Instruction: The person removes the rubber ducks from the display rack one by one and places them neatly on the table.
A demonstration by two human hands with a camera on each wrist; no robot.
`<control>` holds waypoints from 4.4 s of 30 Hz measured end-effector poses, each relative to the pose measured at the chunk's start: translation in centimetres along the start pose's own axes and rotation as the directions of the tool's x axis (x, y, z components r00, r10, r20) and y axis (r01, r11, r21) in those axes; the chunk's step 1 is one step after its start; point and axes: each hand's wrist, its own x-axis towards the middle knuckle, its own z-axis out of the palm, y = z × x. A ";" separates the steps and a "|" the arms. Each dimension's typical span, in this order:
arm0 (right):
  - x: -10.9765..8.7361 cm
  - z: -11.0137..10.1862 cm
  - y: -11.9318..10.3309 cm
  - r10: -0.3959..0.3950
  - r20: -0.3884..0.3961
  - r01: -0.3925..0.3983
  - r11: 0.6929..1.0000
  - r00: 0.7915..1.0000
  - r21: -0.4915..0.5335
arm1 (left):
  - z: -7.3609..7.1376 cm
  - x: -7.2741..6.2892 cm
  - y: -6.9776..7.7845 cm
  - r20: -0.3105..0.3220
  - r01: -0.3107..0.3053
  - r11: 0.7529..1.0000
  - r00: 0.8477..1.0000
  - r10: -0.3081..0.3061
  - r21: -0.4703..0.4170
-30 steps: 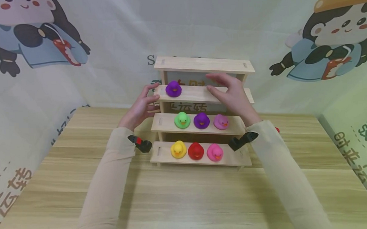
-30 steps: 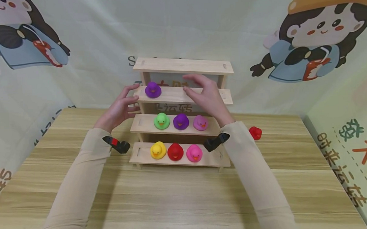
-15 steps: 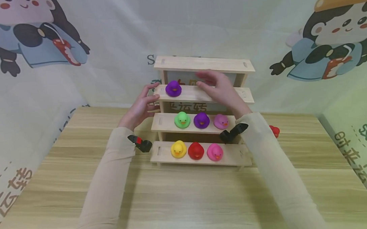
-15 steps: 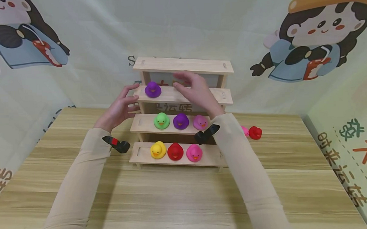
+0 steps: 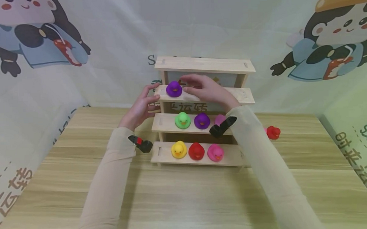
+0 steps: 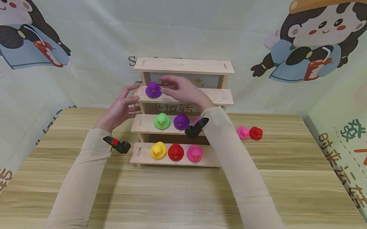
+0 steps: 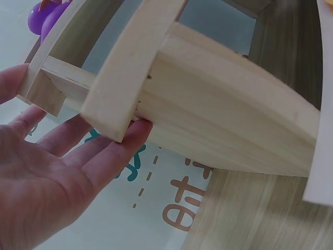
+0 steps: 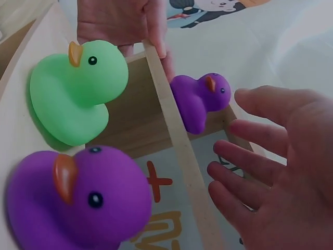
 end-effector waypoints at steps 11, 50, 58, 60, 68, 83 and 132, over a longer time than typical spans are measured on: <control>0.9 1.3 -0.2 -0.034 0.018 0.033 0.998 0.999 0.044 | 0.2 0.1 0.0 0.002 -0.001 1.000 1.000 0.001 0.007; -2.4 0.8 0.4 -0.011 -0.205 0.029 0.996 0.979 0.087 | 0.0 0.2 -0.2 0.006 -0.010 1.000 1.000 0.010 -0.017; -3.6 0.2 0.9 0.009 -0.234 0.007 0.998 0.972 0.066 | 0.0 0.2 -0.2 0.003 -0.006 1.000 1.000 0.006 -0.004; -3.8 0.1 1.1 0.015 -0.240 0.002 0.998 0.971 0.070 | 0.0 0.3 -0.2 0.002 -0.006 1.000 1.000 0.006 0.000; -4.8 -0.3 1.7 0.027 -0.262 0.002 0.994 0.965 0.111 | 0.0 0.2 -0.3 -0.001 -0.006 1.000 1.000 0.006 0.015; -6.6 -1.4 2.3 0.038 -0.326 0.013 0.988 0.945 0.154 | 0.0 0.2 -0.3 0.003 -0.006 1.000 1.000 0.006 -0.002; -15.7 -7.2 6.8 0.135 -0.457 -0.147 0.989 0.879 0.009 | 0.2 0.2 -0.4 0.004 -0.024 1.000 1.000 0.024 0.006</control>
